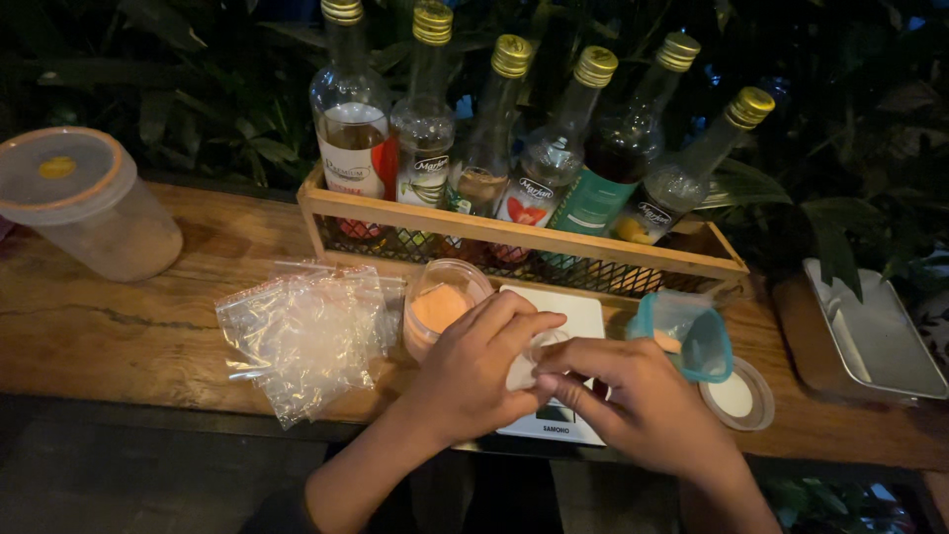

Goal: The person measures out orange-colored powder into a small plastic cup on a digital scale, then transfers the powder into a larger plastic bag.

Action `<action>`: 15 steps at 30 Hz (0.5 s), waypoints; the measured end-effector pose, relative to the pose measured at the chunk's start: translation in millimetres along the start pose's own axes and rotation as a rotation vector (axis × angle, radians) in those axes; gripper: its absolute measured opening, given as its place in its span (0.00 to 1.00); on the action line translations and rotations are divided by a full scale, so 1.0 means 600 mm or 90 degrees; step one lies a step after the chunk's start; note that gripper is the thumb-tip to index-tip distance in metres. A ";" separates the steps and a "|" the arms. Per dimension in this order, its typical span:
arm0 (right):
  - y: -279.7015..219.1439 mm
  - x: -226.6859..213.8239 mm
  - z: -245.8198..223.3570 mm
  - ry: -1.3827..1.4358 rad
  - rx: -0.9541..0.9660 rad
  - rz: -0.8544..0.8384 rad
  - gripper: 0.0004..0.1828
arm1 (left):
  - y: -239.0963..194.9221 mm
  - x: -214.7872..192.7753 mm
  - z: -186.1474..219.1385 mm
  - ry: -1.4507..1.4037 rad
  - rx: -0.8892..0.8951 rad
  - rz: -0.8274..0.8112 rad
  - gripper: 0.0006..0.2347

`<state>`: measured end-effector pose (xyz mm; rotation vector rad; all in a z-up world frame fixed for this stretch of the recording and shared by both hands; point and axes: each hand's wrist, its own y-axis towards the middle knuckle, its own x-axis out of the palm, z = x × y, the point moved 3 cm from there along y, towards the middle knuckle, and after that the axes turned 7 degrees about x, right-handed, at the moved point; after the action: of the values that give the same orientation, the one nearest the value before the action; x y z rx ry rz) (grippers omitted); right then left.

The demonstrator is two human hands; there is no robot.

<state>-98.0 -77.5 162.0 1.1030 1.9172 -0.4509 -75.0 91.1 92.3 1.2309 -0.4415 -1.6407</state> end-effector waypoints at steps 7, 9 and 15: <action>-0.004 -0.012 0.001 -0.018 0.027 0.018 0.11 | 0.002 -0.003 -0.005 0.042 -0.104 -0.004 0.20; 0.001 -0.010 0.002 -0.035 0.058 0.014 0.12 | 0.006 -0.006 0.004 0.086 -0.048 0.027 0.17; 0.003 -0.007 0.001 -0.026 0.012 0.028 0.13 | 0.009 -0.003 0.010 0.165 -0.025 0.021 0.26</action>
<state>-95.1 -78.9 165.1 1.1372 1.8538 -0.4636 -77.7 88.5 100.1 1.3777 -0.2650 -1.4311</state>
